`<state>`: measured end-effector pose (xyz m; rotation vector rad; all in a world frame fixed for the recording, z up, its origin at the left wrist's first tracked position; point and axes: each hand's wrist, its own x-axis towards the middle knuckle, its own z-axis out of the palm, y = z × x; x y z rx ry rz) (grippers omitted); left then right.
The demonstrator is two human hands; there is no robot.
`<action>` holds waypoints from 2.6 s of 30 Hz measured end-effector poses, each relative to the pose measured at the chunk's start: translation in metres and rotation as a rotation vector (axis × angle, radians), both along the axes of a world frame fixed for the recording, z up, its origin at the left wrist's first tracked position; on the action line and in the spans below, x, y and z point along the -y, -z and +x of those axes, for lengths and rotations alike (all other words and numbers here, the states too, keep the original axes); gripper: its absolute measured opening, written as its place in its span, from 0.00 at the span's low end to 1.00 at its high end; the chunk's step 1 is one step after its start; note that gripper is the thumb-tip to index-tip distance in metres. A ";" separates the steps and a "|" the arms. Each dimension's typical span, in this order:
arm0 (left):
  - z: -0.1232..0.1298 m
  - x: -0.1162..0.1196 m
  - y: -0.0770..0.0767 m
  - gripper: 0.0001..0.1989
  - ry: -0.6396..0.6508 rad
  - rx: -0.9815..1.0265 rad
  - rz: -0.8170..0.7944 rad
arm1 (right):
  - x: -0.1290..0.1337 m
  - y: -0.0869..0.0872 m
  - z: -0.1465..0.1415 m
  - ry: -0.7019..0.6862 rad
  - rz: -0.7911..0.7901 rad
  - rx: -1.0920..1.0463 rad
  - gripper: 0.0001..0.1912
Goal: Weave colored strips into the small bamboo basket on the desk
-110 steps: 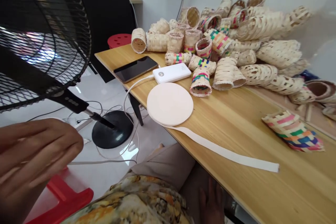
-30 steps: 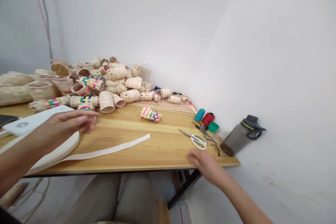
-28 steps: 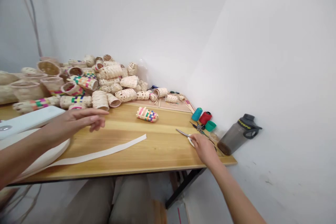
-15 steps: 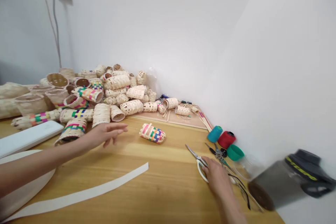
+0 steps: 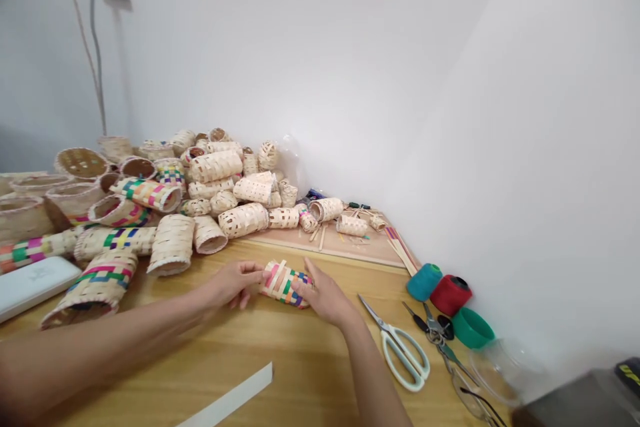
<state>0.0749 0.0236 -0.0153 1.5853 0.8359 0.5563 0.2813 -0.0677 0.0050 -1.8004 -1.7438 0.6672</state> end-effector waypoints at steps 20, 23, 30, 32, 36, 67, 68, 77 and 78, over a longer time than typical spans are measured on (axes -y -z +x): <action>-0.071 -0.009 -0.056 0.14 0.437 0.032 0.927 | 0.010 -0.006 -0.069 -0.199 0.244 -0.271 0.39; -0.073 -0.011 -0.048 0.14 0.377 0.099 0.944 | 0.010 0.002 -0.072 -0.208 0.361 -0.214 0.31; -0.074 -0.003 -0.024 0.17 0.146 0.176 0.813 | 0.012 0.011 -0.078 -0.092 0.641 0.081 0.15; -0.071 -0.002 -0.016 0.28 0.162 0.205 0.591 | 0.012 0.013 -0.080 -0.079 0.698 0.127 0.12; -0.064 -0.001 0.000 0.44 0.282 0.263 0.185 | 0.012 0.016 -0.084 -0.081 0.745 0.134 0.08; -0.063 0.006 -0.005 0.32 0.369 0.435 -0.185 | 0.021 0.021 -0.103 0.020 0.186 -0.886 0.33; -0.063 0.007 -0.005 0.32 0.366 0.439 -0.193 | 0.021 0.021 -0.104 0.028 0.196 -0.884 0.33; -0.063 0.010 -0.008 0.29 0.329 0.435 -0.228 | 0.021 0.022 -0.109 0.065 0.261 -0.817 0.27; -0.063 0.010 -0.008 0.29 0.326 0.433 -0.230 | 0.020 0.022 -0.109 0.071 0.260 -0.817 0.27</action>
